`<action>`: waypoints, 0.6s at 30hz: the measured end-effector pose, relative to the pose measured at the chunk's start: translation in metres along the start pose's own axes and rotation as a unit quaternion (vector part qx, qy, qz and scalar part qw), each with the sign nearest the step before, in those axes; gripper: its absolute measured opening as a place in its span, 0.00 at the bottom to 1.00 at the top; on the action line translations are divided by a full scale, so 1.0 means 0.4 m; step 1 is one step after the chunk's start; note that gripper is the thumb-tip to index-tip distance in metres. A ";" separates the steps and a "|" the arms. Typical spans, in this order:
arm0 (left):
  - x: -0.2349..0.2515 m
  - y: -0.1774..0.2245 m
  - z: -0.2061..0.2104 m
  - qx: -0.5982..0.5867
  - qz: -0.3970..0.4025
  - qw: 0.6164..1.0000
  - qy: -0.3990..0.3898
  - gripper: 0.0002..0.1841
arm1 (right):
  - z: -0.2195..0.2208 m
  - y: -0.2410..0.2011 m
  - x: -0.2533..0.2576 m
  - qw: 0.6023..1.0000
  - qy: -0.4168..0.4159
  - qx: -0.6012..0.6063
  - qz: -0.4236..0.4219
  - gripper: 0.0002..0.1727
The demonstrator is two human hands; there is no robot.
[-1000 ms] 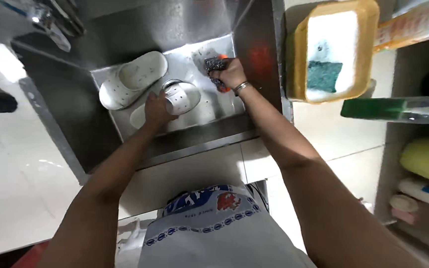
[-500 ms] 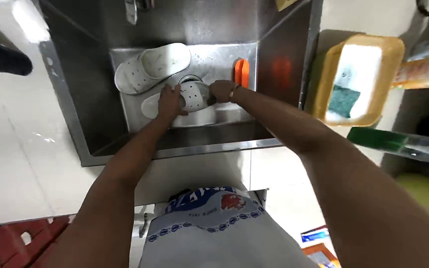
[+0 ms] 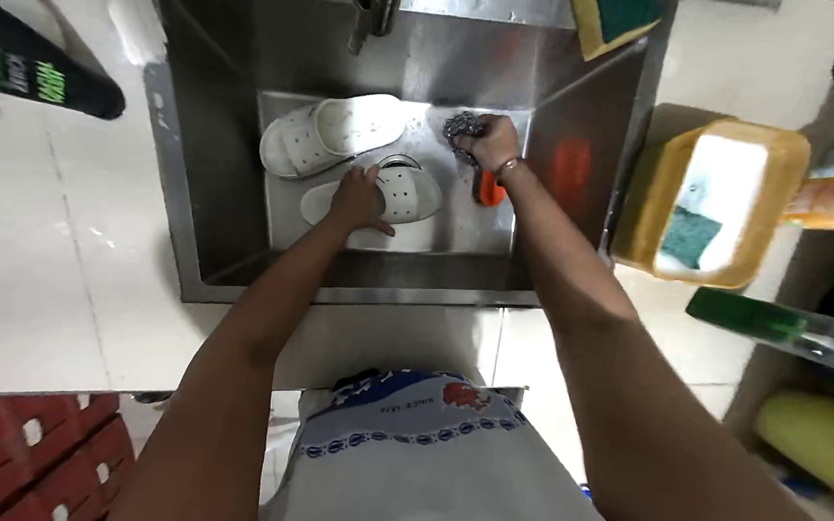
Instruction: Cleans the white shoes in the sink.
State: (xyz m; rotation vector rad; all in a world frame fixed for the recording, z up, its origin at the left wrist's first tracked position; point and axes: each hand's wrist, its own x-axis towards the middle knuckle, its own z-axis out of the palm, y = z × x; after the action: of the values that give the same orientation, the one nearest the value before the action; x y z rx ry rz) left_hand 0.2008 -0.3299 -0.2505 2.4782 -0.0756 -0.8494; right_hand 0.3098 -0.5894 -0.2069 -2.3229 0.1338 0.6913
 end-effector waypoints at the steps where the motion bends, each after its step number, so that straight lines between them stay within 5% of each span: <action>1: -0.008 -0.006 -0.002 -0.039 0.008 0.999 0.008 0.72 | 0.020 0.001 -0.009 0.999 0.019 0.038 0.000 0.23; 7: -0.060 0.031 -0.094 -0.142 -0.144 0.978 0.053 0.42 | 0.140 -0.020 -0.014 0.994 0.038 0.097 0.016 0.26; 9: -0.066 0.008 -0.126 -0.137 -0.169 0.966 0.136 0.37 | 0.138 -0.027 0.003 0.994 0.073 0.079 0.029 0.25; 12: -0.028 -0.094 -0.190 -0.042 -0.112 0.971 0.208 0.51 | 0.131 -0.074 0.027 0.995 0.097 0.032 -0.009 0.24; 15: 0.039 -0.213 -0.214 0.006 -0.085 0.987 0.133 0.72 | 0.166 -0.146 0.069 0.994 0.065 -0.041 -0.084 0.22; 18: 0.072 -0.263 -0.190 -0.008 -0.088 0.987 0.135 0.69 | 0.236 -0.187 0.117 0.990 0.050 -0.109 -0.071 0.21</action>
State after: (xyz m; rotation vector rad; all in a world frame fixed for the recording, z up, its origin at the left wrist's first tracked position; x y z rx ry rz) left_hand 0.2568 -0.2105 -0.2667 2.5888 0.2457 -0.5707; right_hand 0.3287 -0.4672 -0.2438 -2.5485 -0.0667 0.5413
